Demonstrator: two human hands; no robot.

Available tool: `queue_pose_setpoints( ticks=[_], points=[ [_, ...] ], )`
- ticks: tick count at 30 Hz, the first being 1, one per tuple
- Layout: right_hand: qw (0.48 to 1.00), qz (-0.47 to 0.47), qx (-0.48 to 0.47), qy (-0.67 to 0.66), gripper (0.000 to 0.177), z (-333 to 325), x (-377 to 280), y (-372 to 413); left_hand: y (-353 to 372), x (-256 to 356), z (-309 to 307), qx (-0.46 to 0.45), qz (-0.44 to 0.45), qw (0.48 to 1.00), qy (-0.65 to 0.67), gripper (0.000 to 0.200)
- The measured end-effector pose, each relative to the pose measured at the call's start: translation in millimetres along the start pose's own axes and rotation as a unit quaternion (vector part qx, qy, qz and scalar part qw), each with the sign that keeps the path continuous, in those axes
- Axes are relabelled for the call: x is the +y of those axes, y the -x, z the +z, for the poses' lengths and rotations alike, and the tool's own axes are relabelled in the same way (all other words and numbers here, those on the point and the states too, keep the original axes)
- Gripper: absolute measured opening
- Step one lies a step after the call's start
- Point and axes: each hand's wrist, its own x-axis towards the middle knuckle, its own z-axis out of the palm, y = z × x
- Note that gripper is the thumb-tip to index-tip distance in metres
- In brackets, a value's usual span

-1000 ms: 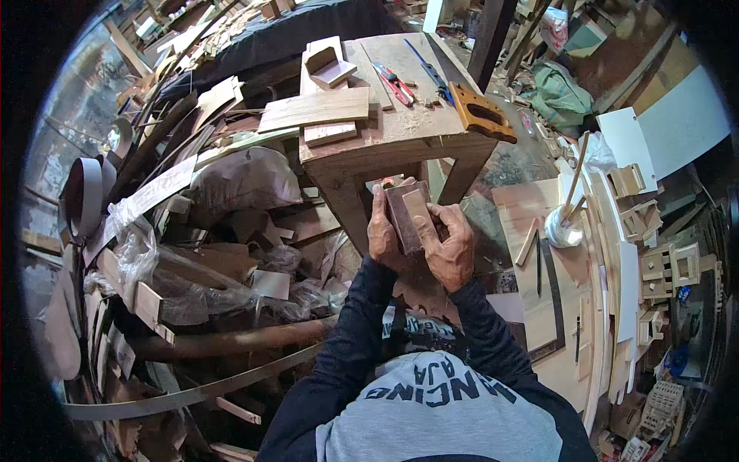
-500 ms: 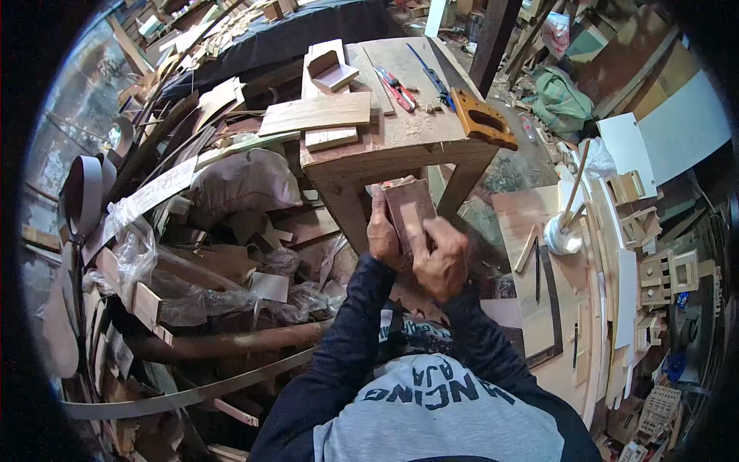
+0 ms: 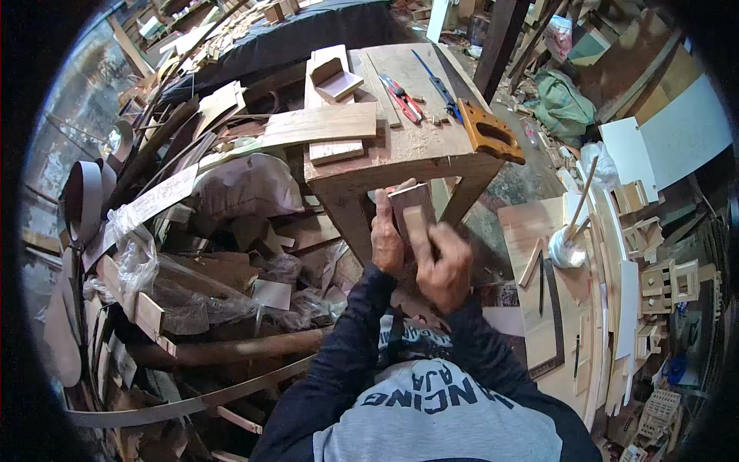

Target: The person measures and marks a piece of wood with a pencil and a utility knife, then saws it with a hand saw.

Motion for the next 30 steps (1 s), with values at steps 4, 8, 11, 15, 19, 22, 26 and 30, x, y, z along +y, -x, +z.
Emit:
queue_pose_setpoints(
  ticks=[4,8,11,15,19,22,26,30],
  points=[
    [0.931,0.203,-0.013,-0.303,0.025,-0.2,17.9,-65.2,20.1,16.3,3.8,-0.053,-0.002,0.984,-0.168,0.070],
    [0.725,0.272,-0.090,-0.626,0.040,-11.9,19.3,-69.4,17.8,25.3,-14.1,-0.032,-0.049,0.998,-0.030,0.061],
    [0.621,0.258,-0.101,-0.734,0.049,3.0,14.3,-69.1,6.2,28.0,-34.9,-0.031,0.040,0.985,-0.166,0.051],
    [0.580,0.293,-0.077,-0.756,0.050,13.5,6.6,-78.0,4.9,52.9,-28.2,-0.031,0.026,0.980,-0.193,0.045],
    [0.608,0.313,-0.029,-0.729,0.043,22.2,5.9,-84.5,-1.2,68.3,-34.2,-0.050,0.001,0.977,-0.207,0.044],
    [0.574,0.336,0.021,-0.746,0.033,30.5,6.6,-87.1,-7.1,82.8,-36.0,-0.068,-0.001,0.969,-0.238,0.043],
    [0.494,0.337,0.037,-0.800,0.019,39.4,2.3,-93.8,-18.4,87.7,-44.6,-0.096,-0.013,0.965,-0.244,0.044],
    [0.433,0.343,0.055,-0.832,0.019,50.9,0.0,-97.2,-24.1,86.5,-51.3,-0.116,-0.038,0.965,-0.233,0.043]
  ],
)
